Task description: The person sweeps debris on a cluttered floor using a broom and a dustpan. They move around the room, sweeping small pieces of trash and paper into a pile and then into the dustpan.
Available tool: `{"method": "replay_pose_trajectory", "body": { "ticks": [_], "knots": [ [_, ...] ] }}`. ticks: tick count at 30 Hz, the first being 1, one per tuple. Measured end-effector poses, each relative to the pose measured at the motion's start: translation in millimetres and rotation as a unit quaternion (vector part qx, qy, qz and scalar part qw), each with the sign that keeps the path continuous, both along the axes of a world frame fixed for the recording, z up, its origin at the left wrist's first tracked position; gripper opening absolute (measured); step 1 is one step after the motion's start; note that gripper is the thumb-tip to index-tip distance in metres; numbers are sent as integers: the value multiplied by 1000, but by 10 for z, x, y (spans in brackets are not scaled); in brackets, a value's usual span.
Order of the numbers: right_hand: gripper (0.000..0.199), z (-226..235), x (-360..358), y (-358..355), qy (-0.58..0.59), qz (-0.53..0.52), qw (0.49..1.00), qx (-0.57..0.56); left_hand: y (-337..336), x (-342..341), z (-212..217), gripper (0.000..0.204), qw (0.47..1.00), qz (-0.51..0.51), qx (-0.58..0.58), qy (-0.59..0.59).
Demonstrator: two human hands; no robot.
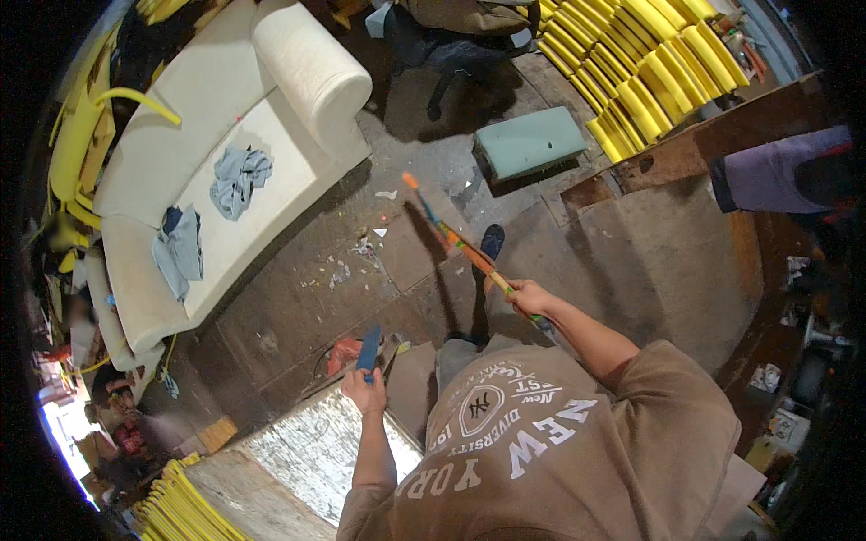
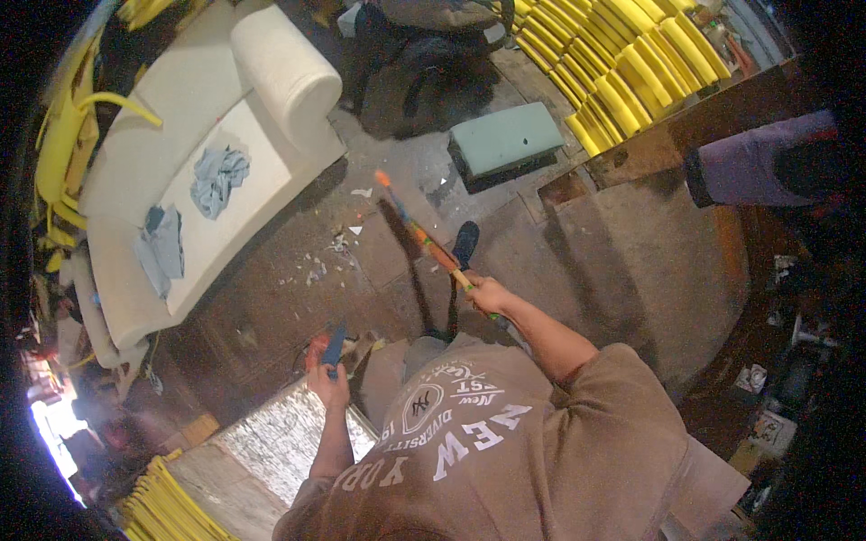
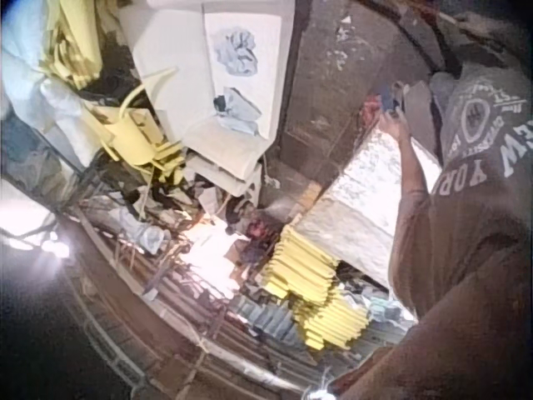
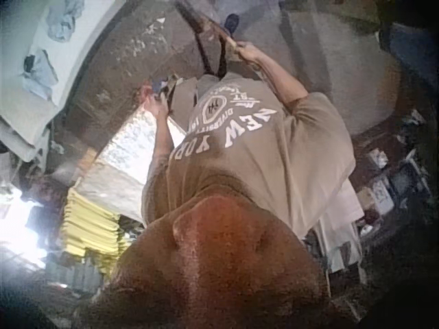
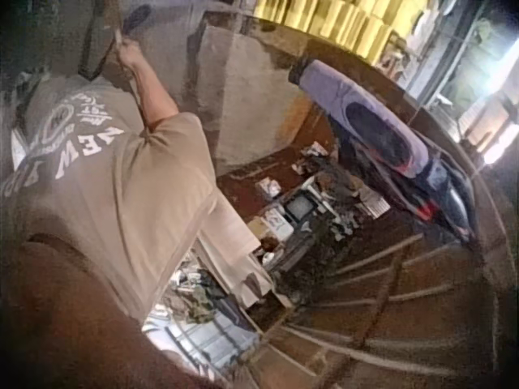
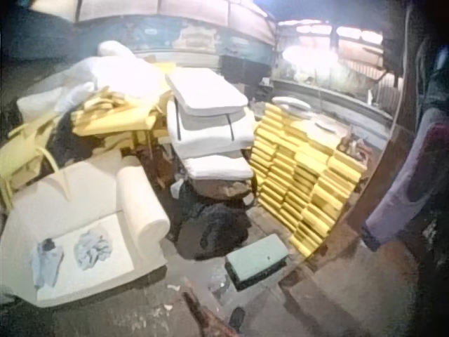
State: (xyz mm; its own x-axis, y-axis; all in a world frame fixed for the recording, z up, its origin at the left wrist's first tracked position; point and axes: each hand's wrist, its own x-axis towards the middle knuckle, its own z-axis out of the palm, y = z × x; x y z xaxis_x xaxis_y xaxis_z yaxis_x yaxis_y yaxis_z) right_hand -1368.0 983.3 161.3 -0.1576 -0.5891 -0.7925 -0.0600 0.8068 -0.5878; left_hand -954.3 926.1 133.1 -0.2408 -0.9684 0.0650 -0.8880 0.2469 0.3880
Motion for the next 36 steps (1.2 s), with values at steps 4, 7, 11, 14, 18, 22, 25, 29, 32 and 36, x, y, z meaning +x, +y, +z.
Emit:
{"method": "replay_pose_trajectory", "body": {
  "ticks": [4,7,11,14,18,22,25,29,32,36],
  "knots": [
    [19,-1308,-294,-445,150,54,987,-10,-255,-517,46,28,992,105,60,-26],
    [16,-1241,-180,-1122,19,172,985,7,-148,-419,-113,31,976,189,106,-31],
    [16,-1010,-688,-1482,-168,61,984,17,-322,-1140,367,33,960,199,190,-58],
    [23,-250,-1212,-1440,-190,36,981,9,-487,-1441,396,35,946,238,202,-84],
    [30,453,-2009,-1388,-155,-106,981,48,-775,-1654,313,35,949,231,214,-16],
    [40,454,-2713,-1407,-54,-219,973,49,-905,-1762,165,33,940,260,220,23],
    [31,287,-3273,-1642,-15,-267,962,45,-1076,-1904,347,33,946,233,226,-6],
    [11,-119,-3866,-2284,24,-259,966,-7,-1371,-1859,340,33,946,194,260,0],
    [14,-657,-3849,-2968,0,-358,933,-27,-1774,-1845,391,34,941,182,286,5],
    [22,-1444,-2960,-3618,15,-315,948,32,-2550,-1846,431,32,943,161,292,-17]
  ]
}}
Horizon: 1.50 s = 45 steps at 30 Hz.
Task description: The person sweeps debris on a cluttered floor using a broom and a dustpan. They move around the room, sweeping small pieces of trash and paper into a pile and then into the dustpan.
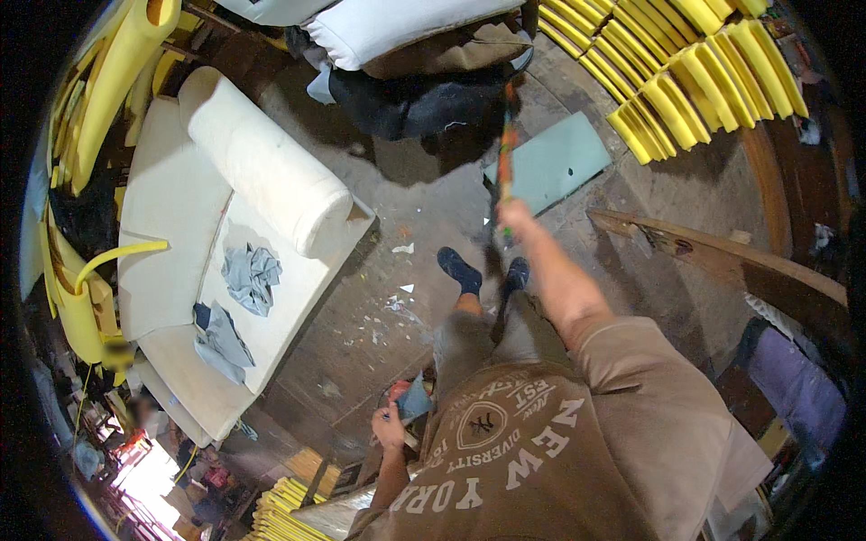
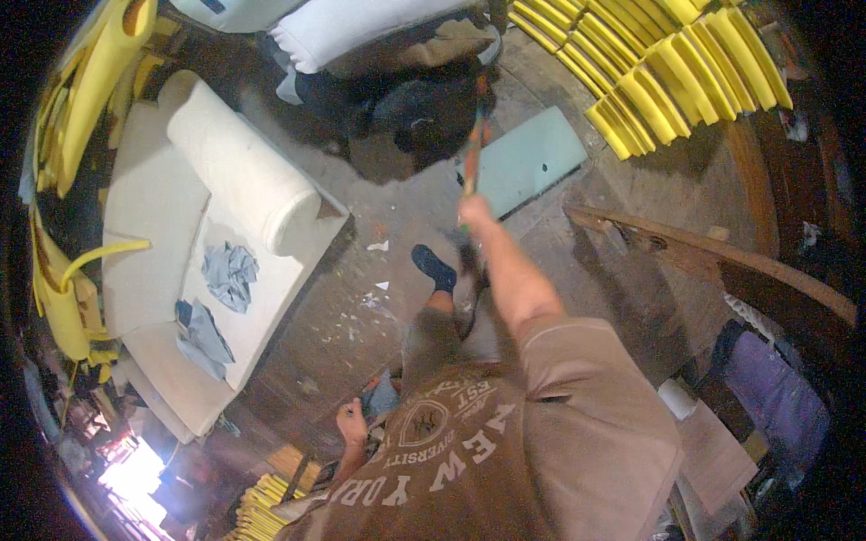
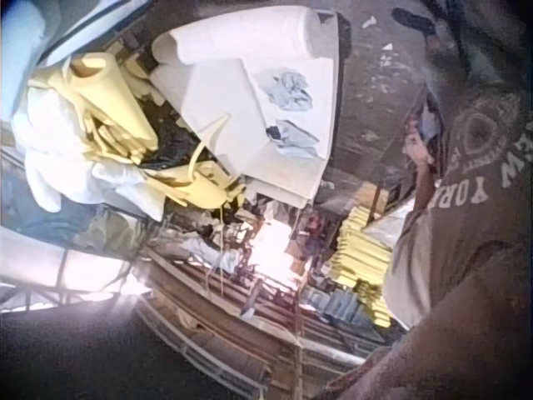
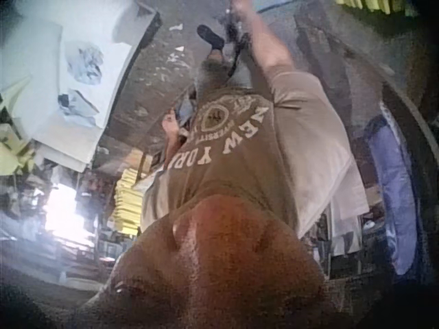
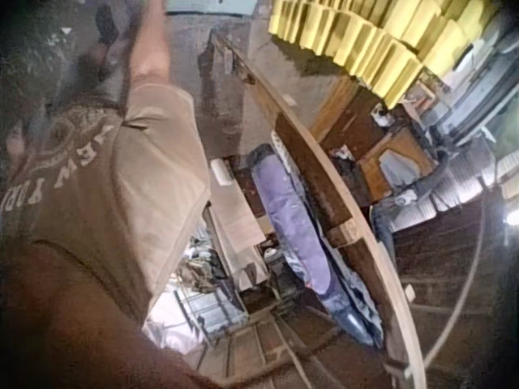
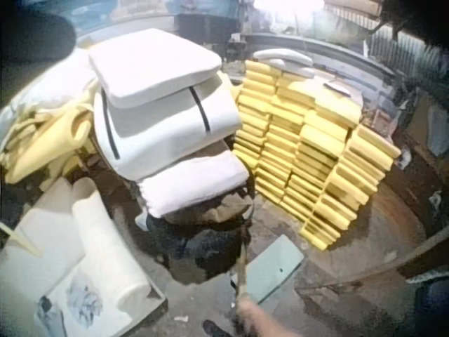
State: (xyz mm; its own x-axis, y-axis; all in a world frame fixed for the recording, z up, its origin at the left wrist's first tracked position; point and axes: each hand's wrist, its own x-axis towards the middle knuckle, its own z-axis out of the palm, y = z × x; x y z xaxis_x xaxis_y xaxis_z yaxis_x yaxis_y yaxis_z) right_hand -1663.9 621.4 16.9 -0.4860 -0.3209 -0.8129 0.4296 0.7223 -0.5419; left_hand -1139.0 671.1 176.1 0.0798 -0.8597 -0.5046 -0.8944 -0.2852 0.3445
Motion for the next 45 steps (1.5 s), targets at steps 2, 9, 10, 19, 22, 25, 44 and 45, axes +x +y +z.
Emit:
{"method": "replay_pose_trajectory", "body": {
  "ticks": [2,9,10,19,22,25,44,45],
  "knots": [
    [20,-179,631,-200,-42,-50,996,64,-393,-43,-9,32,999,43,-8,28],
    [20,334,1538,-56,-174,242,955,1,-998,112,-60,32,999,-6,-38,35],
    [20,464,1466,29,-175,273,946,9,-1079,156,-158,32,999,-19,-25,38],
    [28,1025,1928,70,-63,458,886,-40,-1630,-1405,-755,50,926,72,340,149],
    [26,1107,2070,-289,-48,522,836,-160,-1710,-2014,-888,51,878,152,436,127],
    [25,920,2140,-356,-79,347,892,-281,-1801,-2017,-1213,50,863,138,475,101],
    [60,-3452,-1698,1422,-133,-537,830,-75,-1351,-2112,-1183,23,876,53,444,-179],
    [67,-3599,-1717,1456,-157,-495,847,-114,-1276,-2179,-1259,23,877,46,444,-178]
  ]
}}
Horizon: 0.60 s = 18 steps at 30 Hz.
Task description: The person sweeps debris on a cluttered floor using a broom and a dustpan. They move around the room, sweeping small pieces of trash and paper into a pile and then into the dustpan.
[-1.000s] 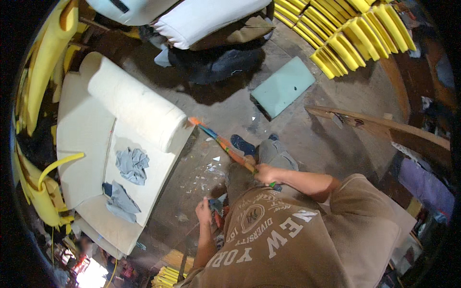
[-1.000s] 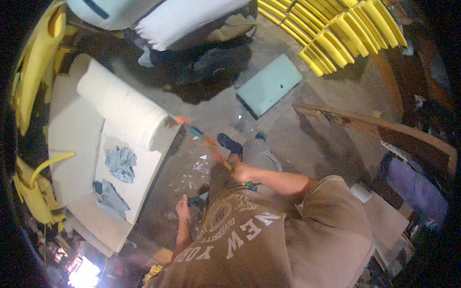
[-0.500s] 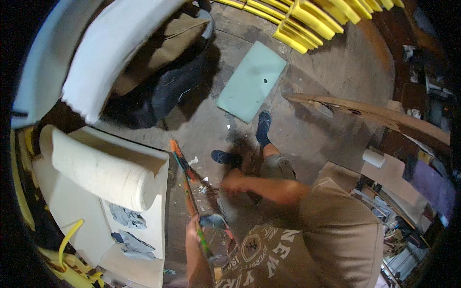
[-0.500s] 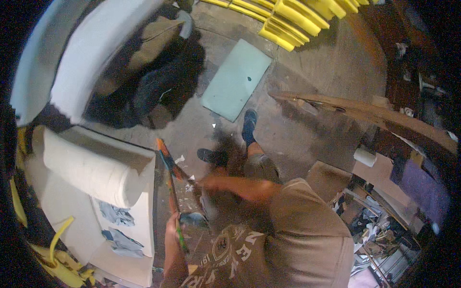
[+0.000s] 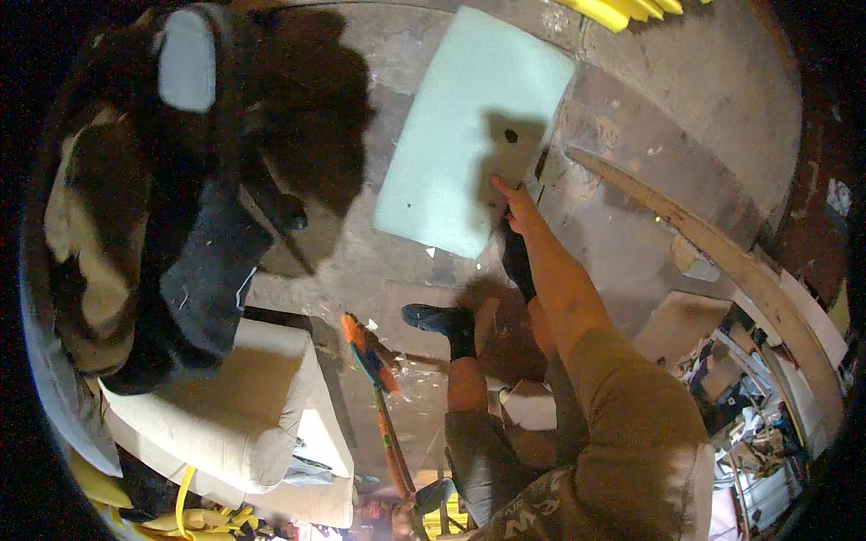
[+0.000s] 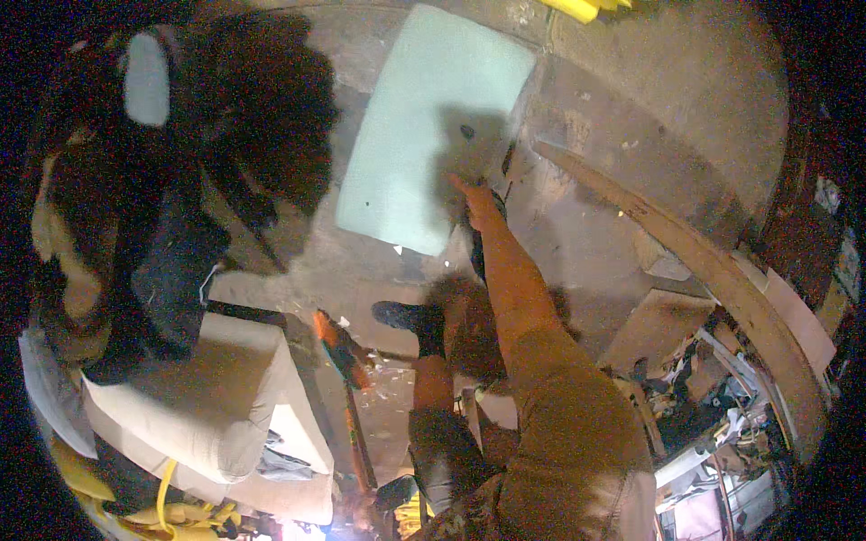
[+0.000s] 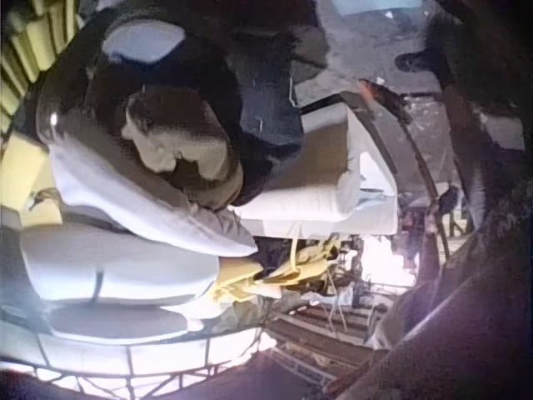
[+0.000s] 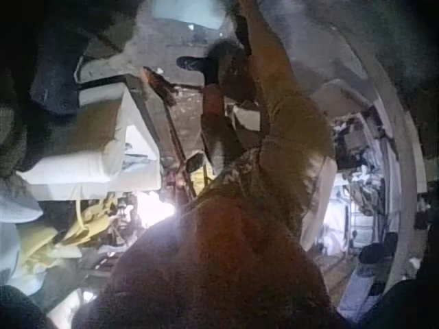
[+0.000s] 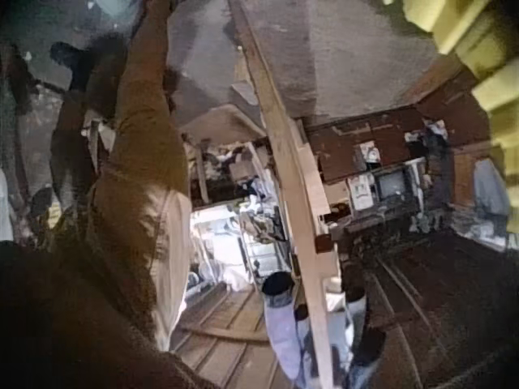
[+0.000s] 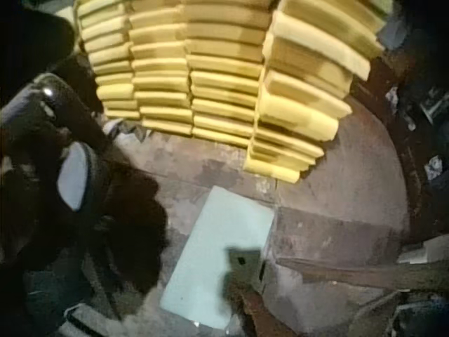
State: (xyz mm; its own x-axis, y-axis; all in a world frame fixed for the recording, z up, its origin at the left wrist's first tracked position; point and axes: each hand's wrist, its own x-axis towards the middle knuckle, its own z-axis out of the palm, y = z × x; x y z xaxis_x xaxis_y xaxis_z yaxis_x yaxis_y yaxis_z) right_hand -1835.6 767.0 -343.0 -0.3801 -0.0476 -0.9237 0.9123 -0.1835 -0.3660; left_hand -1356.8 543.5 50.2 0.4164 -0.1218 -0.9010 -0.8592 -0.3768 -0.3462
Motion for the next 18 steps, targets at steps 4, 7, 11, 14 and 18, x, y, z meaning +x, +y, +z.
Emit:
{"method": "replay_pose_trajectory", "body": {
  "ticks": [4,7,11,14,18],
  "knots": [
    [74,-572,156,317,30,56,997,-35,-4,-456,-164,23,998,-44,29,-16],
    [70,-492,174,65,42,-48,993,-97,52,-591,-170,23,998,-57,36,-15],
    [72,-21,-32,-453,3,-294,948,-126,63,-707,-125,23,996,-75,46,-6],
    [76,126,-254,-663,-20,-309,951,-28,42,-784,-99,23,994,-90,55,7],
    [74,366,-369,-555,-14,-328,944,-36,-8,-816,-29,23,993,-101,65,22]
  ]
}}
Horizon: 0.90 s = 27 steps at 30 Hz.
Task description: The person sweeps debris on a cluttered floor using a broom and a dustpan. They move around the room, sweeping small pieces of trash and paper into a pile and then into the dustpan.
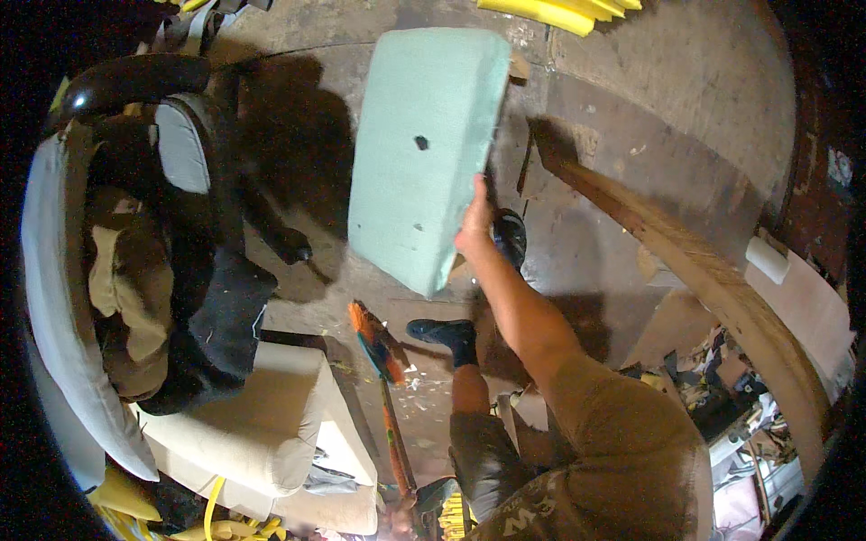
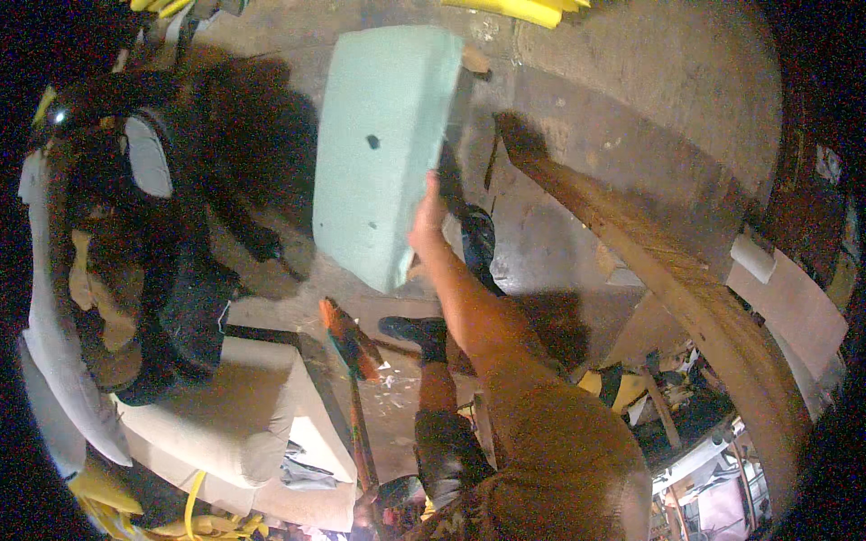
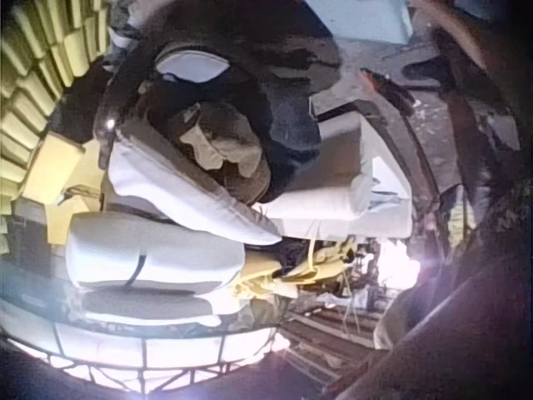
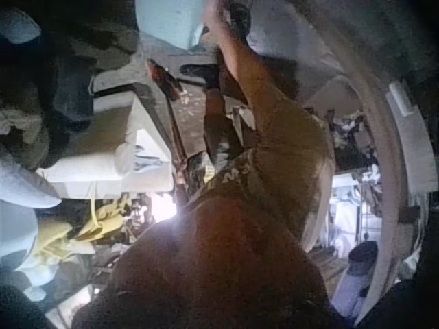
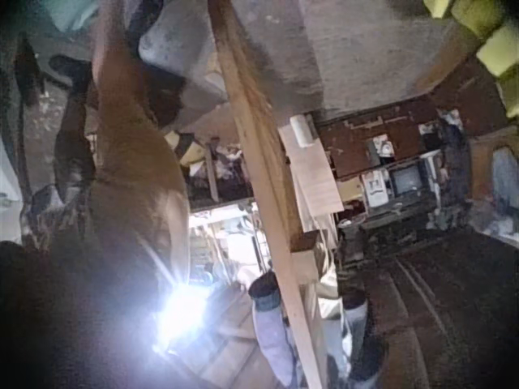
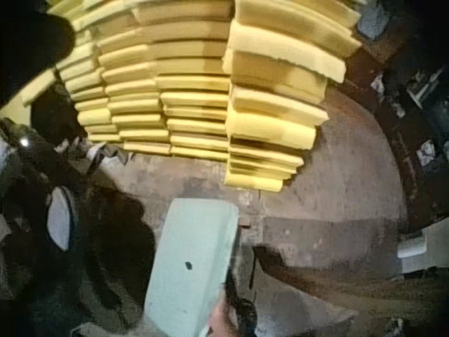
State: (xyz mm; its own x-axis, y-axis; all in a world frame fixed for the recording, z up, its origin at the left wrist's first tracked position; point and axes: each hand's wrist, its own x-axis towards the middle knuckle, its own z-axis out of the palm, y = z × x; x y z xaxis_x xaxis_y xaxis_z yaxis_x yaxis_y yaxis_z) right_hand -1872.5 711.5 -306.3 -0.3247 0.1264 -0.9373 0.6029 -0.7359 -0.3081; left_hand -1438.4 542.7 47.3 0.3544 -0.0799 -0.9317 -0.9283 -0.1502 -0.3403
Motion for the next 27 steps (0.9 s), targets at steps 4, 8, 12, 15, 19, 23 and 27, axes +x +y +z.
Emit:
{"method": "replay_pose_trajectory", "body": {
  "ticks": [4,8,12,15,19,23,27],
  "knots": [
    [66,379,-3,517,109,-51,992,-48,-16,15,78,24,1000,3,6,12],
    [64,791,-335,975,155,-110,977,-97,-70,48,135,24,1000,-1,5,18],
    [64,677,-780,1477,213,-152,965,35,-94,-32,153,24,1000,-8,1,16],
    [63,741,-999,1615,182,-201,960,67,-70,-102,161,24,1000,-12,-7,11],
    [63,953,-1251,1562,134,-251,945,164,-28,-190,176,24,1000,-22,-13,8],
    [65,886,-1449,1704,149,-280,934,164,-26,-250,203,24,999,-34,-20,7],
    [68,541,-1885,1891,157,-342,907,191,-63,-293,177,25,998,-52,-24,2]
  ]
}}
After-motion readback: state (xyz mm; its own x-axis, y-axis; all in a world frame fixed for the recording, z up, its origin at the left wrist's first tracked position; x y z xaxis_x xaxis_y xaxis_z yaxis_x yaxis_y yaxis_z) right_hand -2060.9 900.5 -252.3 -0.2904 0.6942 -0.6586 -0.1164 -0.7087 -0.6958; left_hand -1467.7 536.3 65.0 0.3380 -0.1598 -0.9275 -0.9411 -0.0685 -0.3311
